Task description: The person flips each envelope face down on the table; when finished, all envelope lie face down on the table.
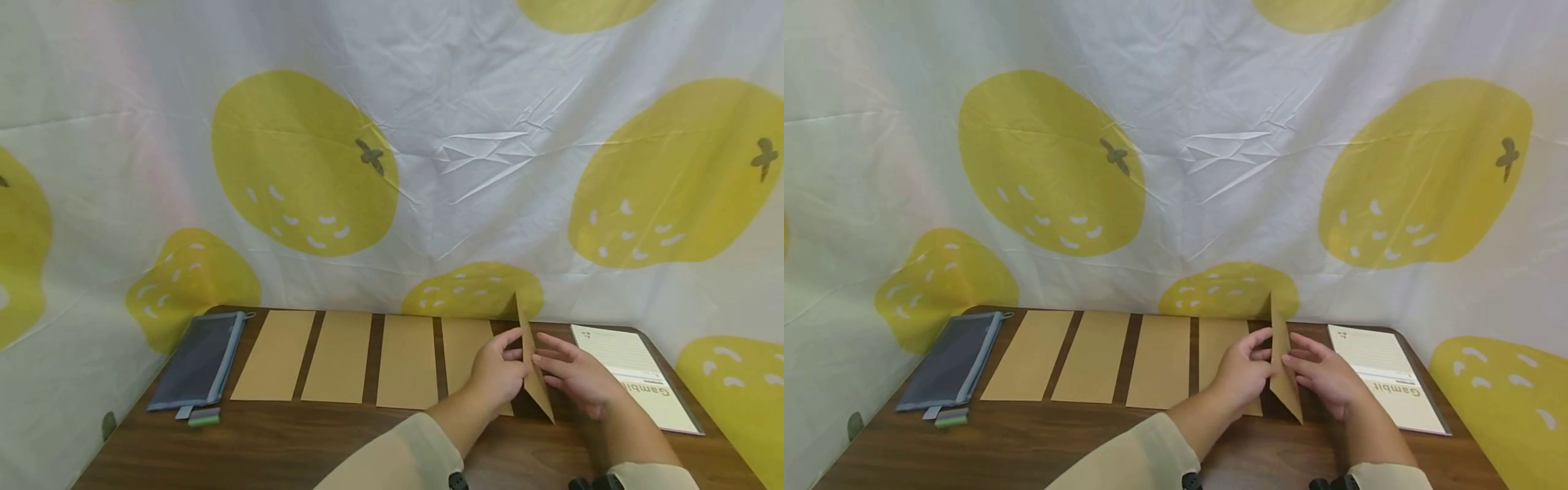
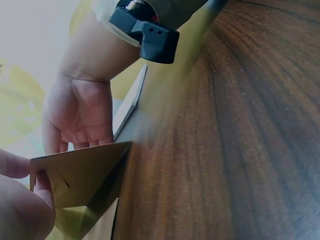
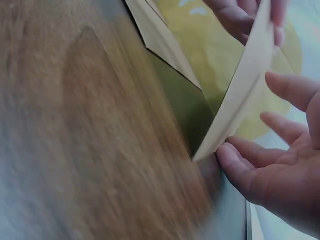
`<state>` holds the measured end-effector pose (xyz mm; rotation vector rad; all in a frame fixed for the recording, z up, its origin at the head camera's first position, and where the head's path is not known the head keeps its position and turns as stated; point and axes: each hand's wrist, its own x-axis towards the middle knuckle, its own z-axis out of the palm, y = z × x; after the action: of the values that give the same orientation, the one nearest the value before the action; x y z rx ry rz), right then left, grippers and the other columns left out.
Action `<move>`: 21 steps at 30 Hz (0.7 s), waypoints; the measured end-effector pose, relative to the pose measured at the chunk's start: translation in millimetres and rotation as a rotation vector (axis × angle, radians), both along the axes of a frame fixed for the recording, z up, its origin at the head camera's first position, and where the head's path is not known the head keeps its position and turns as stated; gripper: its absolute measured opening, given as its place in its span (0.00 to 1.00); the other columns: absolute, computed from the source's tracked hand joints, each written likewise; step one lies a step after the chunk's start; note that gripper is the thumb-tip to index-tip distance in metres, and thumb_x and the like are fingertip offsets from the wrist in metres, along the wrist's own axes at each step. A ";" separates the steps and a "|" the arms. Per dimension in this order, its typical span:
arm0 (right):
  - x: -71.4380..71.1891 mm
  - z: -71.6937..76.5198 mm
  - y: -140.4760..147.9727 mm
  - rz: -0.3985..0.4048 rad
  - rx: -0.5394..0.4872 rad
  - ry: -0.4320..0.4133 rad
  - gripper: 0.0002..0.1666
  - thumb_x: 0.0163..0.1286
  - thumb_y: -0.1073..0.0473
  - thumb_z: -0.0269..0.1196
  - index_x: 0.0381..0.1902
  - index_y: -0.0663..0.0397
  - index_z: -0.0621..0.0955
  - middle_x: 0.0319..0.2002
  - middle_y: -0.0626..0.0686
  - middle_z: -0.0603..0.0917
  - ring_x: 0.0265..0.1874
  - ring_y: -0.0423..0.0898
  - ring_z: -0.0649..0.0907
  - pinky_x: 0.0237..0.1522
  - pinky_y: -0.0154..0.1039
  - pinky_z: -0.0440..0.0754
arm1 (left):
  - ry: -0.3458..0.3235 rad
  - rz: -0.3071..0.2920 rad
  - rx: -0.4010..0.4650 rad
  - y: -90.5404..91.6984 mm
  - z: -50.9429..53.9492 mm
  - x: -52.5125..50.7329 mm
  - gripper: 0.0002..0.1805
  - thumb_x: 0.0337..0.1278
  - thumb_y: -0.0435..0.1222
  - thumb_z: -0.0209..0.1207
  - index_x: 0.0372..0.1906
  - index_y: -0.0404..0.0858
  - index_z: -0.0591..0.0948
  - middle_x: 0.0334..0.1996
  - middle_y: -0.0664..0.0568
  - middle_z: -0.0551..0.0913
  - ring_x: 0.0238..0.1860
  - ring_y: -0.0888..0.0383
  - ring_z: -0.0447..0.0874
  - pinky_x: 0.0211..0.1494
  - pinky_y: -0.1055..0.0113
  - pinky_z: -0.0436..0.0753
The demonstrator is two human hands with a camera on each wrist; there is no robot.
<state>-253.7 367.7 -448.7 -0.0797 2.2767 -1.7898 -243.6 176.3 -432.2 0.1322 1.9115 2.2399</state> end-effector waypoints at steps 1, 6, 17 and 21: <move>-0.4 -0.9 1.9 -0.015 0.005 -0.005 0.49 0.84 0.52 0.59 0.88 0.61 0.45 0.82 0.76 0.58 0.56 0.28 0.81 0.58 0.31 0.84 | -0.003 0.004 -0.008 0.3 -1.5 -0.1 0.37 0.55 0.17 0.61 0.68 0.47 0.83 0.48 0.48 0.89 0.46 0.52 0.89 0.39 0.67 0.83; -1.3 -3.1 13.9 -0.063 0.030 -0.010 0.49 0.86 0.51 0.56 0.87 0.64 0.43 0.83 0.74 0.56 0.57 0.26 0.80 0.58 0.27 0.82 | -0.006 0.014 -0.047 0.8 -8.8 0.4 0.38 0.54 0.17 0.62 0.70 0.43 0.81 0.49 0.49 0.87 0.48 0.55 0.85 0.42 0.63 0.84; -2.1 2.0 26.7 -0.110 0.010 -0.075 0.47 0.89 0.50 0.48 0.87 0.63 0.35 0.85 0.75 0.45 0.86 0.69 0.50 0.54 0.20 0.77 | -0.029 -0.022 -0.120 -3.7 -19.3 2.2 0.36 0.59 0.21 0.64 0.75 0.36 0.75 0.74 0.42 0.78 0.72 0.42 0.78 0.72 0.47 0.83; -1.9 3.4 29.2 -0.129 0.014 -0.087 0.46 0.90 0.48 0.45 0.87 0.61 0.34 0.85 0.74 0.45 0.86 0.67 0.51 0.55 0.20 0.76 | -0.063 -0.066 -0.160 -4.0 -19.6 5.7 0.36 0.60 0.24 0.66 0.75 0.38 0.74 0.75 0.39 0.76 0.77 0.39 0.73 0.77 0.42 0.76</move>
<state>-255.5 396.9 -445.2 0.1483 2.2796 -1.8014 -237.9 172.3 -451.8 0.0980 2.0120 2.0159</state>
